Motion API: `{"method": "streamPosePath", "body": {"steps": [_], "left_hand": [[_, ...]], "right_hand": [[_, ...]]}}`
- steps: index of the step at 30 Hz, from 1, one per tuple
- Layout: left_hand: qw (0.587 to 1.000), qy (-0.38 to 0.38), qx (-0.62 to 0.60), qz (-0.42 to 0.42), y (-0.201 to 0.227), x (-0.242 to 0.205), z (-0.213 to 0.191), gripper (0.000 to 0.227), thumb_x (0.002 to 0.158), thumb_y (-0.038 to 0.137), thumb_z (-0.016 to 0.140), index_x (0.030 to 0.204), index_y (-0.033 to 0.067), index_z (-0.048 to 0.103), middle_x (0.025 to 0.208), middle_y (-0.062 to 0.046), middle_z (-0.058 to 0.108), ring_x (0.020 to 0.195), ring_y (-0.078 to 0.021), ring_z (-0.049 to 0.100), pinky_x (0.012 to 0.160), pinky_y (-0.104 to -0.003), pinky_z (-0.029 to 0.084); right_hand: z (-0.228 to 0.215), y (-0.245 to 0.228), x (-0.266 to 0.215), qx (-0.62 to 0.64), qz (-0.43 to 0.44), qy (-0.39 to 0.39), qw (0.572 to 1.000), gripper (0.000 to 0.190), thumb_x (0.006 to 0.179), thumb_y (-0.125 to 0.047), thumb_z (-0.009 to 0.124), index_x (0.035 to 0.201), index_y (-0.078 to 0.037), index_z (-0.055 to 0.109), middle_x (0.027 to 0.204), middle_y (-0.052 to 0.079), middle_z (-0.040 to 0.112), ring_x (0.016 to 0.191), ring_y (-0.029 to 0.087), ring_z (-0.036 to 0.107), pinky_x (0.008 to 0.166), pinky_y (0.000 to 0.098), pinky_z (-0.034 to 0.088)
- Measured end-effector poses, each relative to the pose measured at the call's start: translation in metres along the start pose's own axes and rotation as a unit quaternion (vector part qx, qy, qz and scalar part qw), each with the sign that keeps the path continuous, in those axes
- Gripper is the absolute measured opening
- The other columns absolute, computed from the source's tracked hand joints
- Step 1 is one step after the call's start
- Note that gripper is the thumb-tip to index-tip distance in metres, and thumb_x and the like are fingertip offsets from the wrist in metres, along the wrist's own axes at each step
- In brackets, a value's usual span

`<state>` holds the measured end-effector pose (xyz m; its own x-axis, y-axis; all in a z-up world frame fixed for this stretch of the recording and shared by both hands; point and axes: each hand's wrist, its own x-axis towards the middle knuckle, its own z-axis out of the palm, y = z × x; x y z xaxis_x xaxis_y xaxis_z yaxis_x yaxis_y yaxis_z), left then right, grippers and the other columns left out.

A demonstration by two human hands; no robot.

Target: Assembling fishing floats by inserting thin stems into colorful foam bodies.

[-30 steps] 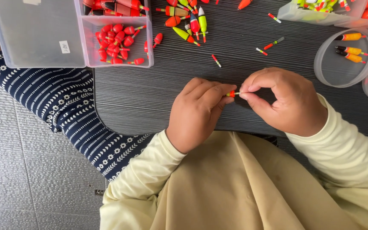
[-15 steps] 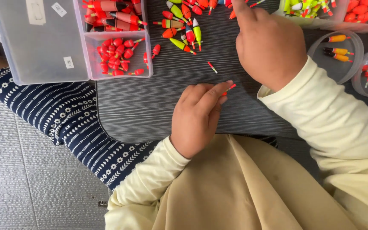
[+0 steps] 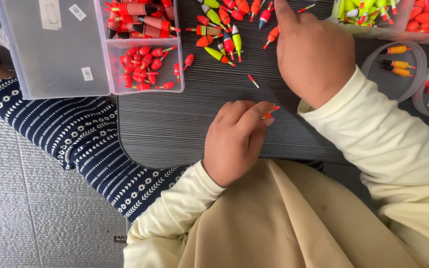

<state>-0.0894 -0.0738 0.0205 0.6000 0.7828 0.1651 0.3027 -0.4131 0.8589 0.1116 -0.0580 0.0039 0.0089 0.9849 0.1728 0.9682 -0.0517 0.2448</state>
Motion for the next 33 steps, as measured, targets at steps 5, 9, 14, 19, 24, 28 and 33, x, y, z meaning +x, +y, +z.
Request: {"method": "streamPosePath", "body": {"steps": [5, 9, 14, 19, 24, 28, 33], "left_hand": [[1.000, 0.005, -0.006, -0.001, 0.001, 0.001, -0.001, 0.030, 0.087, 0.002, 0.074, 0.115, 0.0064, 0.064, 0.099, -0.007, 0.064, 0.086, -0.0260, 0.060, 0.079, -0.036, 0.051], [0.999, 0.012, -0.029, -0.018, 0.001, 0.002, -0.001, 0.028, 0.087, 0.002, 0.074, 0.113, 0.0022, 0.062, 0.085, -0.006, 0.059, 0.076, -0.0224, 0.054, 0.075, -0.034, 0.048], [0.999, 0.019, -0.035, -0.028, 0.000, 0.000, 0.000, 0.027, 0.087, 0.002, 0.075, 0.110, 0.0010, 0.060, 0.090, -0.005, 0.061, 0.074, -0.0192, 0.054, 0.070, -0.032, 0.048], [0.999, 0.018, -0.035, -0.034, 0.001, 0.000, 0.000, 0.025, 0.088, 0.002, 0.074, 0.110, 0.0016, 0.061, 0.092, -0.005, 0.062, 0.074, -0.0190, 0.053, 0.069, -0.032, 0.048], [0.998, 0.027, -0.039, -0.048, 0.001, -0.001, 0.003, 0.025, 0.087, 0.005, 0.077, 0.106, 0.0017, 0.061, 0.092, -0.005, 0.064, 0.073, -0.0183, 0.055, 0.068, -0.031, 0.049], [0.996, 0.042, -0.043, -0.063, 0.000, -0.002, 0.005, 0.027, 0.086, 0.006, 0.078, 0.106, 0.0006, 0.060, 0.091, -0.007, 0.064, 0.070, -0.0176, 0.055, 0.065, -0.030, 0.050], [0.999, 0.021, -0.015, -0.032, 0.001, 0.000, 0.003, 0.024, 0.086, 0.006, 0.077, 0.106, 0.0030, 0.064, 0.085, -0.006, 0.062, 0.075, -0.0214, 0.056, 0.070, -0.033, 0.049]], "right_hand": [[0.004, -0.002, 0.003, -0.023, 0.000, 0.024, 0.999, 0.021, 0.096, -0.018, 0.066, 0.117, -0.014, 0.066, 0.082, 0.004, 0.066, 0.056, 0.025, 0.062, 0.049, 0.0354, 0.049], [0.007, 0.006, -0.004, -0.018, -0.014, 0.022, 1.000, 0.005, 0.104, -0.019, 0.068, 0.099, -0.016, 0.067, 0.087, 0.002, 0.068, 0.059, 0.024, 0.062, 0.054, 0.0347, 0.049], [-0.008, 0.001, -0.017, -0.007, -0.020, -0.005, 1.000, 0.017, 0.100, -0.023, 0.075, 0.101, -0.013, 0.061, 0.088, 0.003, 0.062, 0.062, 0.022, 0.061, 0.056, 0.0331, 0.050], [-0.052, 0.006, -0.032, 0.250, -0.028, 0.017, 0.968, 0.023, 0.095, 0.011, 0.075, 0.102, 0.001, 0.056, 0.091, 0.014, 0.056, 0.071, 0.032, 0.051, 0.069, 0.0428, 0.045], [-0.068, 0.012, -0.042, 0.500, 0.033, -0.103, 0.859, 0.019, 0.091, 0.017, 0.066, 0.104, 0.004, 0.071, 0.097, 0.012, 0.064, 0.066, 0.018, 0.049, 0.059, 0.0297, 0.039], [-0.048, 0.010, -0.050, 0.611, 0.095, -0.196, 0.761, 0.018, 0.090, 0.010, 0.066, 0.107, 0.006, 0.070, 0.100, 0.011, 0.066, 0.067, 0.015, 0.064, 0.061, 0.0235, 0.052], [-0.050, -0.003, -0.055, 0.620, 0.121, -0.153, 0.760, 0.005, 0.089, 0.006, 0.072, 0.092, 0.004, 0.069, 0.083, 0.006, 0.065, 0.060, 0.011, 0.052, 0.054, 0.0215, 0.040]]}}
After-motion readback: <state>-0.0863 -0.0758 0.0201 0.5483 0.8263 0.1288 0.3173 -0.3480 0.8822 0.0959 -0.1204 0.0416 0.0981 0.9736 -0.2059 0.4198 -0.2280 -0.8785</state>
